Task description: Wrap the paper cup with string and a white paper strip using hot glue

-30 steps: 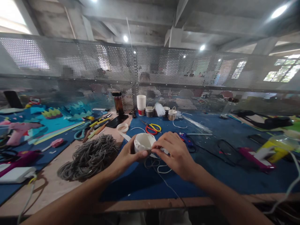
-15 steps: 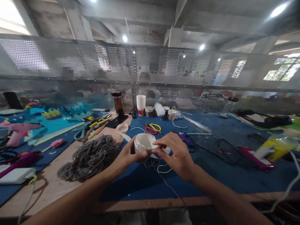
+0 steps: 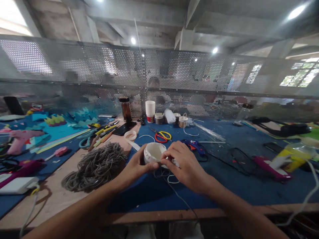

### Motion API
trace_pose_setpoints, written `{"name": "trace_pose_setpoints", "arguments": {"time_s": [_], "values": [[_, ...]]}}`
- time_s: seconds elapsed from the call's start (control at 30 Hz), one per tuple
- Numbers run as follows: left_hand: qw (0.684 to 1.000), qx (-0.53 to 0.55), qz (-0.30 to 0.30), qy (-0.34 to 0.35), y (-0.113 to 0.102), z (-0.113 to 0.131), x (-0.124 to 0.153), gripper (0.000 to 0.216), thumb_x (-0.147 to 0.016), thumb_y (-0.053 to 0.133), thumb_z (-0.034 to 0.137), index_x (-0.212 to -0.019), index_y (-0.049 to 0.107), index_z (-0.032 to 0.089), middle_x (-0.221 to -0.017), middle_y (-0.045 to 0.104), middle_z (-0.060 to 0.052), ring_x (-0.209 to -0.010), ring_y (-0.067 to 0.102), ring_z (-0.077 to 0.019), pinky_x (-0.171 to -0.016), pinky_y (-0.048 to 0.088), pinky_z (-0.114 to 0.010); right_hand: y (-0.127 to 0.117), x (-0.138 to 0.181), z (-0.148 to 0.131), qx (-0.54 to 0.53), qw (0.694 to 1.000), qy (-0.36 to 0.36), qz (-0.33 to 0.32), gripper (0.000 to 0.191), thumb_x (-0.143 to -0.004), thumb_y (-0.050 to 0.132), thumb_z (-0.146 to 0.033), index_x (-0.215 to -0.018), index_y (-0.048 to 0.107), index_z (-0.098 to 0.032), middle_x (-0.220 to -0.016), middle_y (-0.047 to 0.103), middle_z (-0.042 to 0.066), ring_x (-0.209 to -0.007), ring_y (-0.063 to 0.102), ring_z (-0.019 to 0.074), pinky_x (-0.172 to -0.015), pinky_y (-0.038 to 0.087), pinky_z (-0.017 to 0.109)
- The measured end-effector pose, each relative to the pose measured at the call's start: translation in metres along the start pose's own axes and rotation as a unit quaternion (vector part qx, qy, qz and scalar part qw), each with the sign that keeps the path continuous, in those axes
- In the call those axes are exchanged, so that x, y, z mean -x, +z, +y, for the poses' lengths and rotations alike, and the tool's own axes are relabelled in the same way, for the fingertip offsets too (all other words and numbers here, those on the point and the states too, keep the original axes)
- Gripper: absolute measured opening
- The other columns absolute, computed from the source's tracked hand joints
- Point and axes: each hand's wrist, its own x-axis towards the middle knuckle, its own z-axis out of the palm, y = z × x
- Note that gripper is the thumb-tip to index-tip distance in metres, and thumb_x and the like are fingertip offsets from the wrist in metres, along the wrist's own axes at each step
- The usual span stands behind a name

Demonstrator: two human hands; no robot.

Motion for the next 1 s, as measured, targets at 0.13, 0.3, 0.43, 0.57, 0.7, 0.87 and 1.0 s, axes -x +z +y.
{"name": "trace_pose_setpoints", "arguments": {"time_s": [0.13, 0.3, 0.43, 0.57, 0.7, 0.87, 1.0], "values": [[1.000, 0.008, -0.008, 0.001, 0.001, 0.000, -0.001, 0.055, -0.073, 0.081, 0.040, -0.117, 0.057, 0.017, -0.100, 0.063, -0.004, -0.086, 0.055, -0.0177, -0.073, 0.047, -0.025, -0.002, 0.000, 0.001, -0.071, 0.997, 0.025, 0.029, 0.010, -0.097, 0.061, -0.028, -0.097, 0.070, -0.023, -0.089, 0.064, 0.002, -0.088, 0.059, 0.0171, -0.079, 0.046, 0.032], [1.000, -0.004, 0.019, 0.003, 0.000, -0.001, -0.003, 0.053, -0.075, 0.080, 0.040, -0.118, 0.058, 0.018, -0.104, 0.065, -0.005, -0.091, 0.057, -0.0199, -0.076, 0.048, -0.027, 0.001, 0.003, -0.002, -0.059, 0.991, 0.002, 0.123, 0.013, -0.098, 0.059, -0.024, -0.105, 0.071, -0.023, -0.091, 0.068, 0.003, -0.089, 0.060, 0.0179, -0.081, 0.048, 0.035], [0.999, -0.022, 0.030, 0.010, 0.000, -0.001, -0.003, 0.053, -0.074, 0.080, 0.040, -0.118, 0.059, 0.019, -0.105, 0.067, -0.005, -0.094, 0.057, -0.0218, -0.079, 0.049, -0.029, 0.006, 0.005, -0.006, 0.004, 0.994, -0.032, 0.102, 0.013, -0.097, 0.062, -0.025, -0.106, 0.070, -0.023, -0.093, 0.069, 0.003, -0.090, 0.058, 0.0191, -0.081, 0.046, 0.037], [0.999, -0.025, 0.025, 0.017, 0.000, 0.000, -0.002, 0.053, -0.074, 0.080, 0.040, -0.118, 0.058, 0.019, -0.103, 0.067, -0.005, -0.091, 0.059, -0.0213, -0.078, 0.049, -0.029, 0.010, 0.005, -0.006, 0.031, 0.994, -0.027, 0.099, 0.012, -0.098, 0.061, -0.027, -0.105, 0.070, -0.024, -0.092, 0.068, 0.004, -0.089, 0.057, 0.0197, -0.081, 0.044, 0.038], [0.999, -0.018, 0.009, 0.036, 0.000, -0.002, -0.002, 0.049, -0.075, 0.080, 0.038, -0.114, 0.058, 0.018, -0.102, 0.066, -0.004, -0.090, 0.058, -0.0196, -0.079, 0.048, -0.028, 0.008, 0.002, -0.007, 0.019, 0.997, -0.014, 0.079, 0.011, -0.097, 0.061, -0.028, -0.100, 0.070, -0.022, -0.090, 0.066, 0.004, -0.089, 0.057, 0.0192, -0.081, 0.044, 0.037], [0.999, -0.011, 0.006, 0.043, 0.000, -0.008, -0.003, 0.060, -0.071, 0.083, 0.038, -0.120, 0.055, 0.016, -0.109, 0.066, -0.007, -0.097, 0.059, -0.0220, -0.085, 0.047, -0.030, 0.002, -0.003, -0.008, -0.024, 0.999, 0.026, 0.027, 0.005, -0.094, 0.066, -0.025, -0.095, 0.069, -0.021, -0.090, 0.063, 0.002, -0.091, 0.057, 0.0182, -0.083, 0.046, 0.034], [0.999, -0.018, 0.006, 0.039, 0.001, -0.008, -0.004, 0.058, -0.072, 0.083, 0.037, -0.119, 0.056, 0.017, -0.107, 0.066, -0.006, -0.096, 0.059, -0.0218, -0.084, 0.047, -0.030, 0.001, -0.003, -0.005, -0.062, 0.997, 0.040, 0.035, 0.004, -0.093, 0.067, -0.025, -0.093, 0.071, -0.023, -0.088, 0.065, 0.001, -0.089, 0.059, 0.0173, -0.082, 0.047, 0.033]]}}
